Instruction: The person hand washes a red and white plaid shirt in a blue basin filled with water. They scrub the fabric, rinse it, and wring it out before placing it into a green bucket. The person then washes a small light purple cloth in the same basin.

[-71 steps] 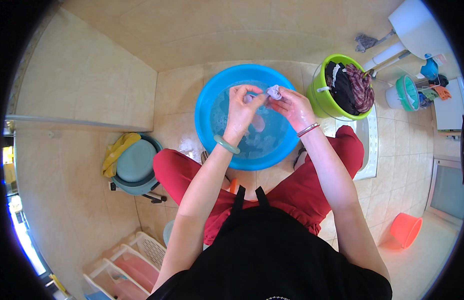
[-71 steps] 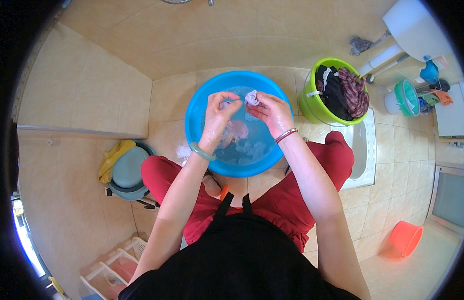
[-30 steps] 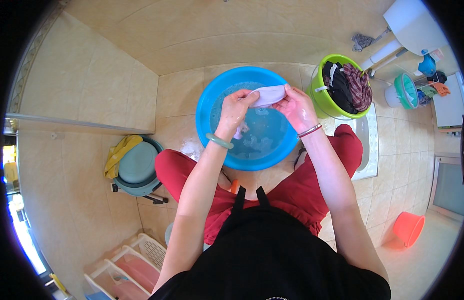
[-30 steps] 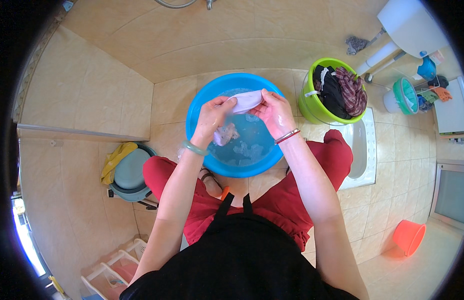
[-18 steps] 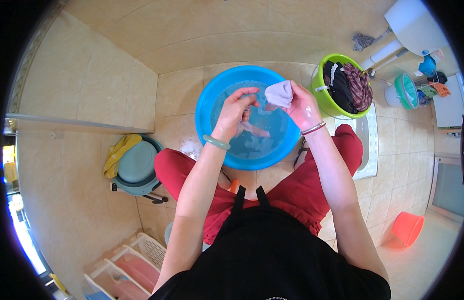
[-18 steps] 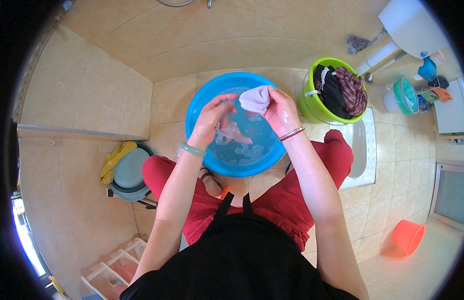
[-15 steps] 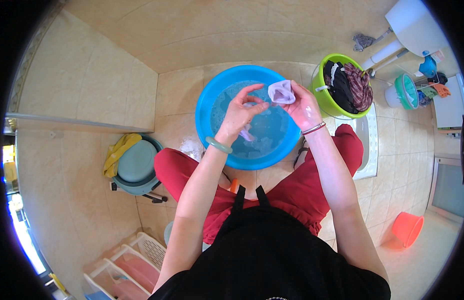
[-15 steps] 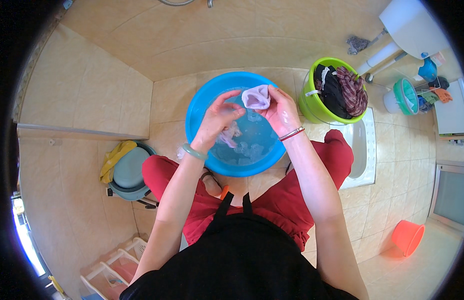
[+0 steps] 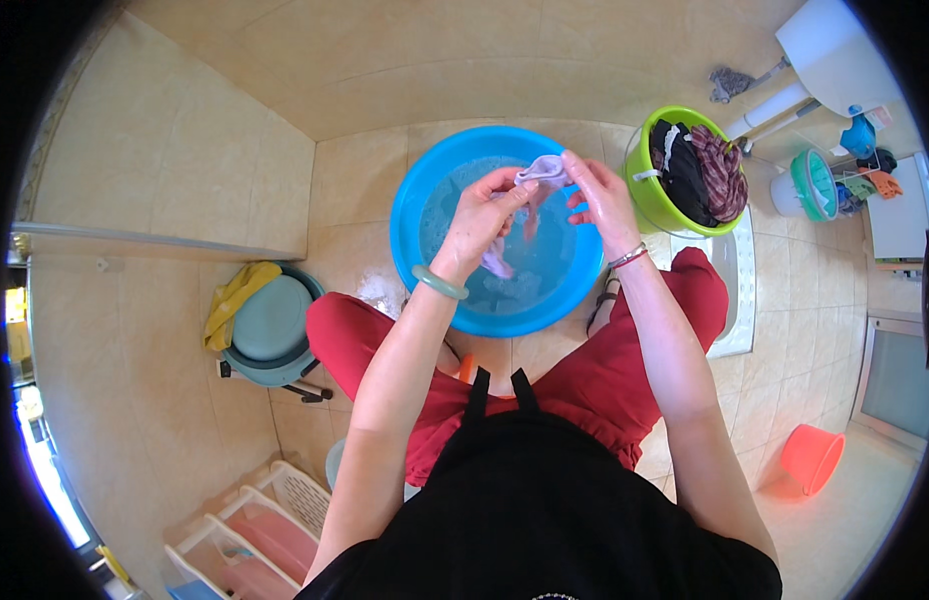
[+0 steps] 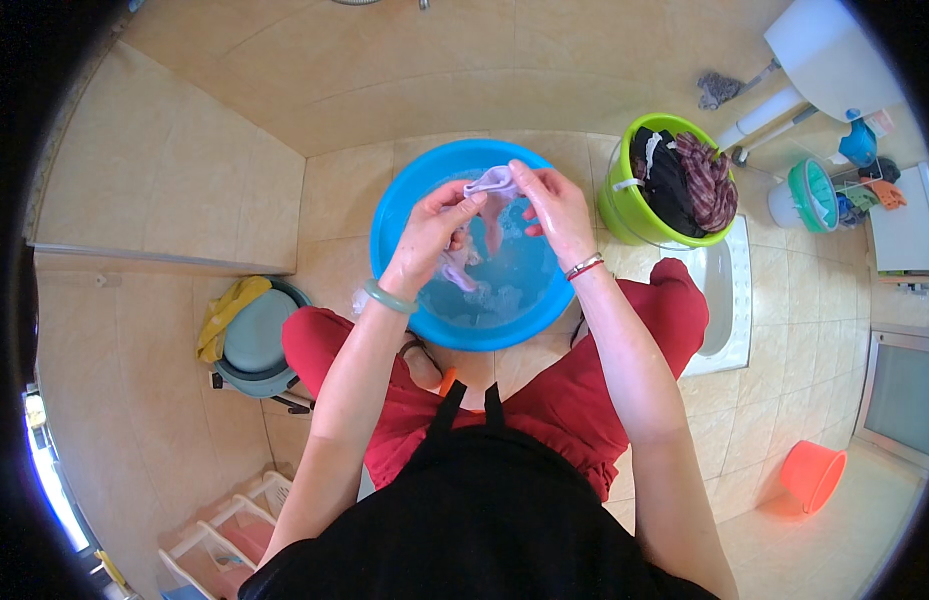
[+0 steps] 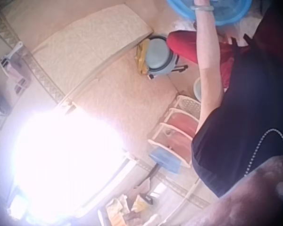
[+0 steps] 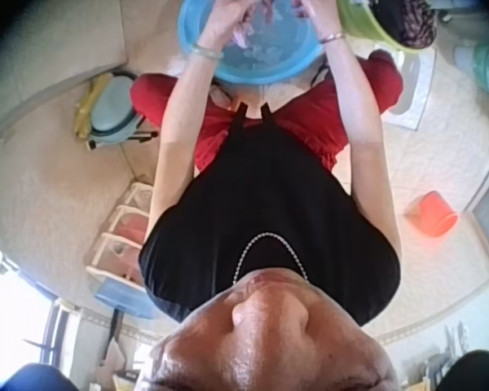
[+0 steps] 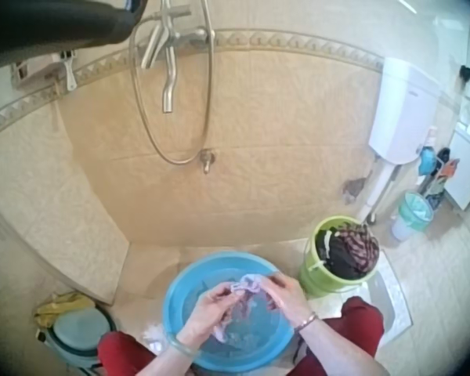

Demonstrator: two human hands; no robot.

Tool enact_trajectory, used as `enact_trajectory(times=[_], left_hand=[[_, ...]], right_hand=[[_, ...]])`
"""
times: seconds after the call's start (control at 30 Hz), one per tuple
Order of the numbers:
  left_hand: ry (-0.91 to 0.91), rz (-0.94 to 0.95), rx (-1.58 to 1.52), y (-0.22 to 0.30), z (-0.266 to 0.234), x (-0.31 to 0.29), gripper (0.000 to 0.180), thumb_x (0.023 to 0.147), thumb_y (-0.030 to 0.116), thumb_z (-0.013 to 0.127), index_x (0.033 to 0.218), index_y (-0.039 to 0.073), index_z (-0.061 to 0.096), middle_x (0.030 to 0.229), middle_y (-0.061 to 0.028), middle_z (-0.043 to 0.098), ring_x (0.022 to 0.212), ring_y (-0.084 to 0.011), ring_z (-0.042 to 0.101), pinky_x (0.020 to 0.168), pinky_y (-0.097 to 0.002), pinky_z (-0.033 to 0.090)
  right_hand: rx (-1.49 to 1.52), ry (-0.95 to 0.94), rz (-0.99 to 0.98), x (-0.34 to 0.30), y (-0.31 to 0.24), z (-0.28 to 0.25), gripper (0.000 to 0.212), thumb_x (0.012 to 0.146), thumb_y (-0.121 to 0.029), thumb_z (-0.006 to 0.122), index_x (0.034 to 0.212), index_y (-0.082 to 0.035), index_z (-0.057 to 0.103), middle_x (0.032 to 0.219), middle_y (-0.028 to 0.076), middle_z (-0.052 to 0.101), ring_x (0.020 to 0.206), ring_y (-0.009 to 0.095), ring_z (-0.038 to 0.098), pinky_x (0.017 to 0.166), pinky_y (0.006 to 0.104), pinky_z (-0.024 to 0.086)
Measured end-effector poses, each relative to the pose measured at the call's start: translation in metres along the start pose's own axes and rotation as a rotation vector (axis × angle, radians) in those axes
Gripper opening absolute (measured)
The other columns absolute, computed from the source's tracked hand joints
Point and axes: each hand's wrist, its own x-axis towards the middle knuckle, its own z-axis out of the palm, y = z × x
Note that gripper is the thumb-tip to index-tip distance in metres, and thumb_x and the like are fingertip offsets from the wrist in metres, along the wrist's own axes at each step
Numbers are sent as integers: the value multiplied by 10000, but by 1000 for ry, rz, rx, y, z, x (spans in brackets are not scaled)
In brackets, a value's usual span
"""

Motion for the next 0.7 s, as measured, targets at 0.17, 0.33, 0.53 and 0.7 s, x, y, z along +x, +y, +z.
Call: enact_trajectory(times=[0.17, 0.33, 0.53, 0.7], left_hand=[[26, -54, -24, 6, 2, -2, 228, 836, 241, 699, 989, 92, 618, 760, 59, 555, 551, -13, 399, 467, -171, 298], [84, 79, 20, -5, 4, 1, 239, 804, 203, 729, 970, 84, 604, 803, 32, 593, 563, -14, 444, 457, -166, 307], [246, 44, 301, -15, -3, 12, 191, 815, 93, 624, 986, 23, 573, 751, -50, 606, 685, -118, 603, 545, -242, 469], [210, -83, 67, -42, -28, 26, 90, 823, 137, 589, 880, 70, 572, 686, -4, 545, 578, -86, 511, 481, -241, 401]], right_hand=[[-54, -150, -87, 1, 13, 3, 281, 824, -302, 689, 963, -61, 645, 857, 13, 631, 718, 87, 575, 561, 217, 479], [-367, -17, -459, 2, 27, 11, 225, 816, -185, 668, 981, -40, 623, 869, 34, 634, 767, 141, 614, 678, 274, 508], [620, -183, 35, 0, 18, 12, 88, 829, -75, 581, 856, 1, 546, 896, 90, 623, 772, 195, 623, 745, 346, 511], [551, -255, 29, 6, 38, 13, 111, 820, -52, 576, 930, -42, 568, 851, 60, 597, 715, 174, 588, 668, 304, 485]])
